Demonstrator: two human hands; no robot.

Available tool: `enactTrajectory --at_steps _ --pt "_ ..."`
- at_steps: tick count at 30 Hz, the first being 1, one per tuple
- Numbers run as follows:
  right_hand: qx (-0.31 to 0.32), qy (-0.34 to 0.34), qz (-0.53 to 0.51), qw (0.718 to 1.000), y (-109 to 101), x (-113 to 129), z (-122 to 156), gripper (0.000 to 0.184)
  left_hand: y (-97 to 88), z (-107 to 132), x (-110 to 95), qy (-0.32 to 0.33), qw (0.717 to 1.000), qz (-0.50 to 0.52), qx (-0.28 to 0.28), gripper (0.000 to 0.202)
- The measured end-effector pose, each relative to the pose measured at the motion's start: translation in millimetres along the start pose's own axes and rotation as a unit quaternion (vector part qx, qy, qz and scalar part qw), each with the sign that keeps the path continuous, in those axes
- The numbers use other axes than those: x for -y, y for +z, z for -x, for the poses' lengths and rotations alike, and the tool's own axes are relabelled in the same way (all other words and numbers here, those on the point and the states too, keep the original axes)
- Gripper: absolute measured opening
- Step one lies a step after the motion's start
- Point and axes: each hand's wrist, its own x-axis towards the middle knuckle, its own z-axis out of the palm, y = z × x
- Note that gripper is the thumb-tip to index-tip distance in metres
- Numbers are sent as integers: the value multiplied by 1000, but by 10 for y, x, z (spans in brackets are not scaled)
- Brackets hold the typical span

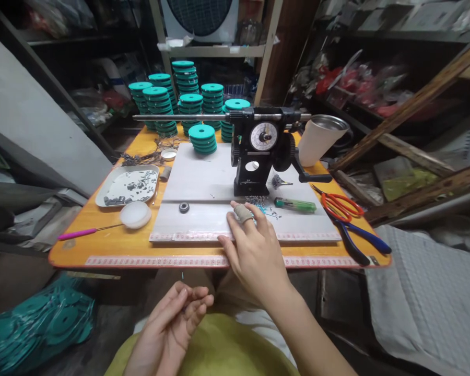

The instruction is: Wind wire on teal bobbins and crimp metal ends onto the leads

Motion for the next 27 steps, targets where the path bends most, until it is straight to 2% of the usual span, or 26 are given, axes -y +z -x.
enactTrajectory --at_steps 4,8,10,12,14,18,21,23,25,27 --pt "-21 -39 26 999 73 -5 6 34 -4 15 -7 6 1000 -5 -3 15" --pt "-108 -89 8 990 93 22 88 20 -32 -3 -21 19 1000 4 17 15" --pt "-143 -114 -33 983 66 84 134 18 -44 -6 -26 27 999 24 31 14" --pt "-138 -125 -108 977 11 209 189 17 -52 4 -33 34 997 57 49 11" --pt "-103 -138 -167 971 -50 379 252 17 -62 27 -43 37 993 96 65 10" --pt "-63 -192 -184 962 -116 692 345 22 -141 125 -88 37 985 144 83 8" --pt "-55 -215 -234 947 -142 882 356 19 -279 292 -155 40 987 137 71 7" --pt "-50 -265 -237 933 -160 1033 353 19 -412 470 -217 36 989 132 58 6" --pt "-44 -330 -230 915 -161 1228 362 20 -596 683 -283 41 989 136 51 6" --pt "-37 -355 -283 890 -135 1475 398 20 -870 901 -333 61 987 145 37 6"
